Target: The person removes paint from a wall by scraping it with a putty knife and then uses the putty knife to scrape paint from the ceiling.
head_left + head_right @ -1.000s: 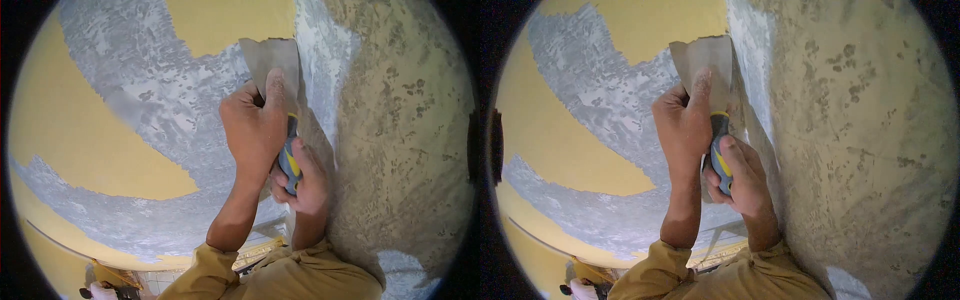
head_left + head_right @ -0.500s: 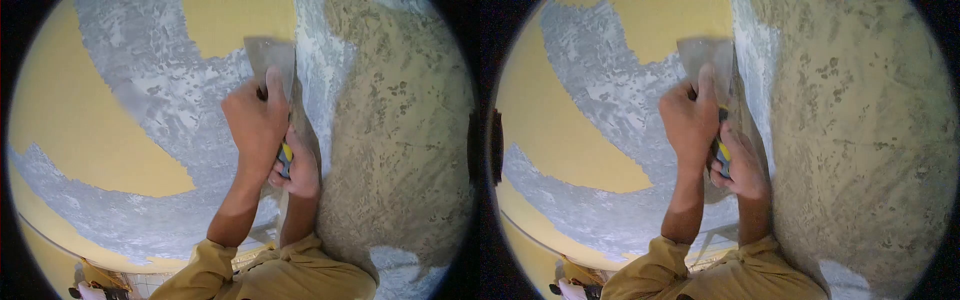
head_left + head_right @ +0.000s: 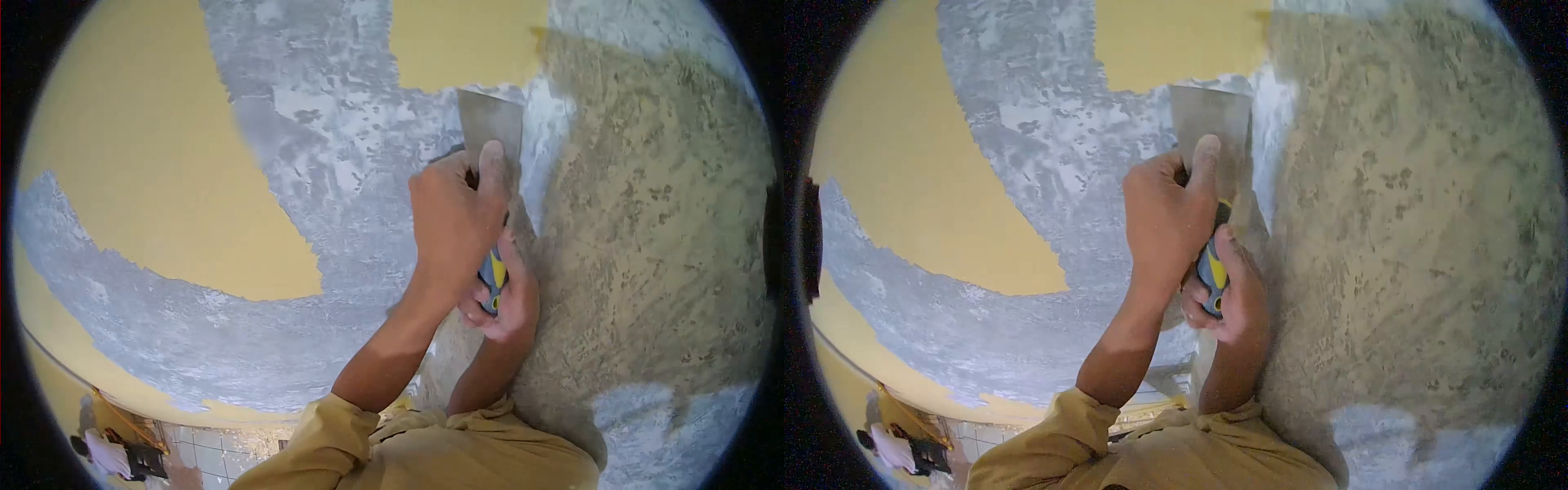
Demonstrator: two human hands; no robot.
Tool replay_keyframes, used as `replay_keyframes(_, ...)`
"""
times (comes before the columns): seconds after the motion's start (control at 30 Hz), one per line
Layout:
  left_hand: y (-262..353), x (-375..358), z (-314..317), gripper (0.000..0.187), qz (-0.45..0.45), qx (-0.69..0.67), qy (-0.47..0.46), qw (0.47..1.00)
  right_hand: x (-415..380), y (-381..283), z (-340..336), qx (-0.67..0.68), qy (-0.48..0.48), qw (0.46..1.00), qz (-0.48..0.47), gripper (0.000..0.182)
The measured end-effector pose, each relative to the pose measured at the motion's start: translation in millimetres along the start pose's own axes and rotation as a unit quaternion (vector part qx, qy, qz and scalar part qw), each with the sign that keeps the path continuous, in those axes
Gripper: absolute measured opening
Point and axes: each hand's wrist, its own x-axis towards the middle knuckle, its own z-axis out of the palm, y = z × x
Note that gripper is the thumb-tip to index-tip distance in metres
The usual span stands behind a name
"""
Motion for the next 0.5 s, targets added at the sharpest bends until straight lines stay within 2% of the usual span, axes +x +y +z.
replay_keyframes(0.07, -1.7, -3.6, 2.5, 0.044, -0.026, -0.002, 0.004, 1.000, -3.3, -3.3, -4.4, -0.051, 0.003, 0.999, 0.007, 0.042)
replay_keyframes(0.2, 5.9, -0.6, 0.4, 0.044, -0.018, 0.008, 0.003, 1.000, -4.5, -8.0, 4.9, -0.027, 0.067, 0.997, 0.014, 0.043)
replay_keyframes(0.4, 4.5, 5.1, 9.9, 0.042, -0.021, 0.012, 0.024, 0.999, 1.1, -12.5, 4.3, -0.044, 0.001, 0.999, -0.004, 0.040)
replay_keyframes(0.47, 11.0, 8.5, 3.5, 0.042, -0.035, -0.064, -0.004, 0.997, 6.5, -7.1, 17.2, -0.037, 0.074, 0.997, 0.002, 0.039)
replay_keyframes(0.5, 13.3, 12.4, 2.0, 0.042, -0.025, -0.069, 0.000, 0.997, 9.7, -6.5, 19.0, -0.042, 0.066, 0.997, -0.006, 0.039)
